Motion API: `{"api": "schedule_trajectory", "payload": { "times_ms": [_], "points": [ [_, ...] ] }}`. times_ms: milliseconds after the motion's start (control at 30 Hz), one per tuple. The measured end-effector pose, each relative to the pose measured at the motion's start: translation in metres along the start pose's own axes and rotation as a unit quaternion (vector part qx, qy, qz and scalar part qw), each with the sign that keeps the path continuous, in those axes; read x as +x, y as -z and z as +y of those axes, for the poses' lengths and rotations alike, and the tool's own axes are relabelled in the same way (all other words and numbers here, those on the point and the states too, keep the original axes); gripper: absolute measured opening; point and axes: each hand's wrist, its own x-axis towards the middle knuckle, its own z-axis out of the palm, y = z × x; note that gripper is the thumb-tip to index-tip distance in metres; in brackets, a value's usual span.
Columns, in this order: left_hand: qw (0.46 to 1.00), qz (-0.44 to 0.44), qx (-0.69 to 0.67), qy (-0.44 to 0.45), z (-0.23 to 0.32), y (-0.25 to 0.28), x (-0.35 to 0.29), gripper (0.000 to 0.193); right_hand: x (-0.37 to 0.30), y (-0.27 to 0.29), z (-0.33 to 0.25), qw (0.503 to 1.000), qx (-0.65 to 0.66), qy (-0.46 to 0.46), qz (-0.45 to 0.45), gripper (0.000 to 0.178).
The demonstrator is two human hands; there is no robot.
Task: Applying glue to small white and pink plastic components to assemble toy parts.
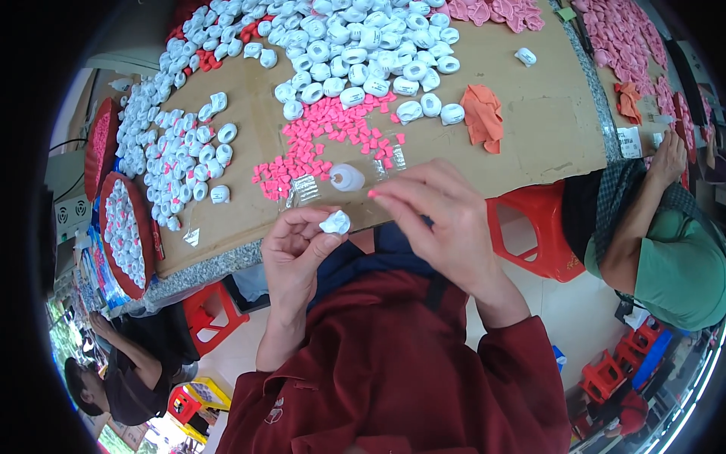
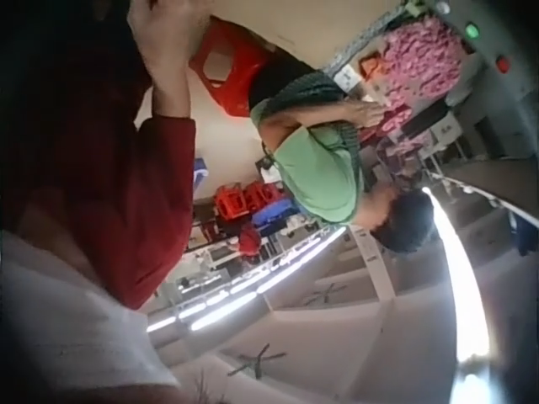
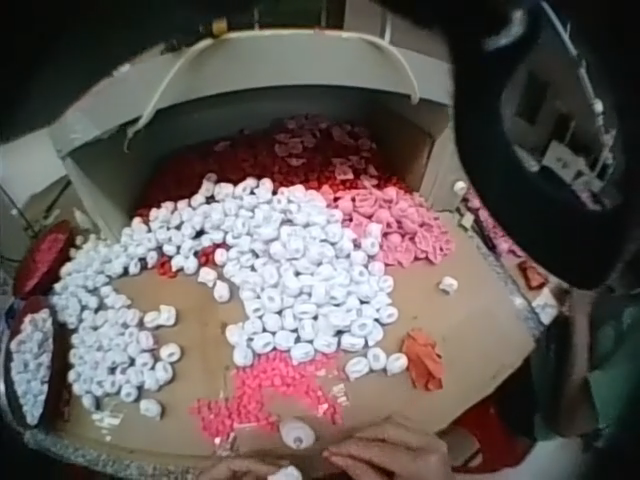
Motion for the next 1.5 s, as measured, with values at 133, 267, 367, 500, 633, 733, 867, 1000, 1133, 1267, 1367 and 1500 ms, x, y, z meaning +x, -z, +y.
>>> {"api": "schedule_trajectory", "payload": {
  "times_ms": [133, 267, 367, 500, 633, 733, 867, 1000, 1133, 1267, 1367, 1500],
  "points": [
    [1.0, -0.01, -0.009, -0.005, -0.001, -0.001, 0.001, 0.026, -0.009, -0.009, -0.001, 0.998, 0.045, 0.053, -0.003, 0.018],
    [0.999, -0.033, -0.013, 0.027, -0.001, 0.002, 0.0, 0.025, -0.011, -0.012, -0.004, 0.997, 0.044, 0.066, -0.005, 0.019],
    [0.998, -0.041, -0.024, 0.03, 0.0, 0.004, 0.0, 0.025, -0.011, -0.014, -0.005, 0.997, 0.038, 0.07, -0.009, 0.019],
    [0.998, -0.046, -0.023, 0.024, -0.001, 0.004, -0.001, 0.025, -0.011, -0.014, -0.005, 0.996, 0.024, 0.088, -0.01, 0.019],
    [0.999, -0.038, -0.019, 0.033, 0.0, 0.004, -0.001, 0.025, -0.011, -0.014, -0.005, 0.996, 0.032, 0.077, -0.011, 0.019],
    [0.999, -0.01, -0.002, 0.032, 0.0, 0.002, -0.002, 0.025, -0.012, -0.014, -0.005, 0.997, 0.058, 0.039, -0.023, 0.015],
    [0.999, -0.005, 0.0, 0.038, -0.001, 0.003, -0.002, 0.025, -0.015, -0.011, -0.006, 0.98, 0.162, -0.109, -0.049, 0.011],
    [0.999, -0.027, -0.007, 0.038, -0.002, 0.006, -0.002, 0.026, -0.018, -0.008, -0.002, 0.963, 0.206, -0.157, -0.067, 0.012],
    [0.999, 0.002, -0.011, 0.038, 0.0, 0.002, -0.002, 0.026, -0.018, -0.008, -0.005, 0.936, 0.295, -0.18, -0.063, 0.014],
    [0.999, -0.015, 0.001, 0.032, -0.002, 0.004, -0.002, 0.026, -0.017, -0.011, -0.001, 0.965, 0.238, -0.098, -0.051, 0.013],
    [1.0, -0.006, 0.02, 0.014, -0.002, 0.004, -0.002, 0.026, -0.013, -0.01, -0.009, 0.987, 0.132, -0.065, -0.058, 0.016],
    [0.991, 0.023, 0.106, -0.076, -0.001, -0.006, -0.002, 0.026, -0.013, -0.014, -0.011, 0.998, -0.001, 0.041, -0.038, 0.019]
  ]
}}
